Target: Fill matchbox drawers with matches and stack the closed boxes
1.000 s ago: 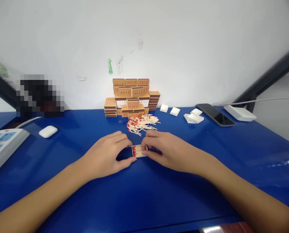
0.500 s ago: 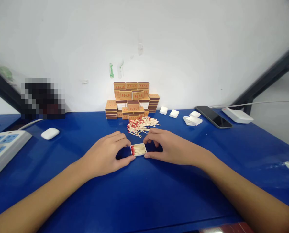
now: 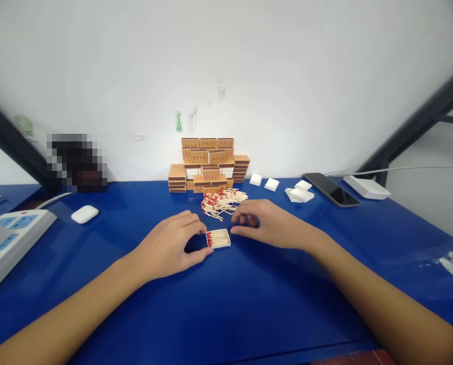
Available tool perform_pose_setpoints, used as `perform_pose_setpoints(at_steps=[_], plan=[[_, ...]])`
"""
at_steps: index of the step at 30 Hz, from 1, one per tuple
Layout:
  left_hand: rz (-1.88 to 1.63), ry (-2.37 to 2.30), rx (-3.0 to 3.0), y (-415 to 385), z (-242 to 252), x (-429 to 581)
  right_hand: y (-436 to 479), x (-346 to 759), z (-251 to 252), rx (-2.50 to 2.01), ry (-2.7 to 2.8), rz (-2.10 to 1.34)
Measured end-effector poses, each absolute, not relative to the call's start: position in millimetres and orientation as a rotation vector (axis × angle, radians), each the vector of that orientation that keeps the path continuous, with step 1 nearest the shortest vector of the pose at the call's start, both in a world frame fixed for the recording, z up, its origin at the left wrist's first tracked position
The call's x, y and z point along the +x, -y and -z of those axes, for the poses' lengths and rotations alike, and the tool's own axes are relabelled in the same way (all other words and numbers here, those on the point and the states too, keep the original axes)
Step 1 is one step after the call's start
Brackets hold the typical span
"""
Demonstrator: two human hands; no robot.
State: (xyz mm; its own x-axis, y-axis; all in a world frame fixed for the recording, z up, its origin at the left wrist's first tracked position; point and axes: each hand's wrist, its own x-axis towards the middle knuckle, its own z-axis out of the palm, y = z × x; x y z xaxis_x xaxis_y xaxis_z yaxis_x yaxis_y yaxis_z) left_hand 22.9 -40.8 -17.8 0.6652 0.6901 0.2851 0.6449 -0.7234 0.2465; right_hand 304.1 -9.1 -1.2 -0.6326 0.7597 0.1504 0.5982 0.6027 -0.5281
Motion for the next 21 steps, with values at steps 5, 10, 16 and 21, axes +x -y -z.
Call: perform_pose_setpoints(at_steps=[5, 10, 16, 21], plan=[[-0.583, -1.099, 2.727, 42, 18, 20, -38, 307, -15, -1.502, 1.801, -0.568], [-0.667, -1.098, 2.731, 40, 18, 16, -103, 306, -36, -1.661, 1.334, -0.615], [-0.675, -1.093, 2.738, 40, 18, 14, -130, 299, -34, -1.705, 1.204, -0.86], [-0.637, -1.099, 2.732, 40, 17, 14, -116, 307, -50, -1.581, 1.103, -0.952]])
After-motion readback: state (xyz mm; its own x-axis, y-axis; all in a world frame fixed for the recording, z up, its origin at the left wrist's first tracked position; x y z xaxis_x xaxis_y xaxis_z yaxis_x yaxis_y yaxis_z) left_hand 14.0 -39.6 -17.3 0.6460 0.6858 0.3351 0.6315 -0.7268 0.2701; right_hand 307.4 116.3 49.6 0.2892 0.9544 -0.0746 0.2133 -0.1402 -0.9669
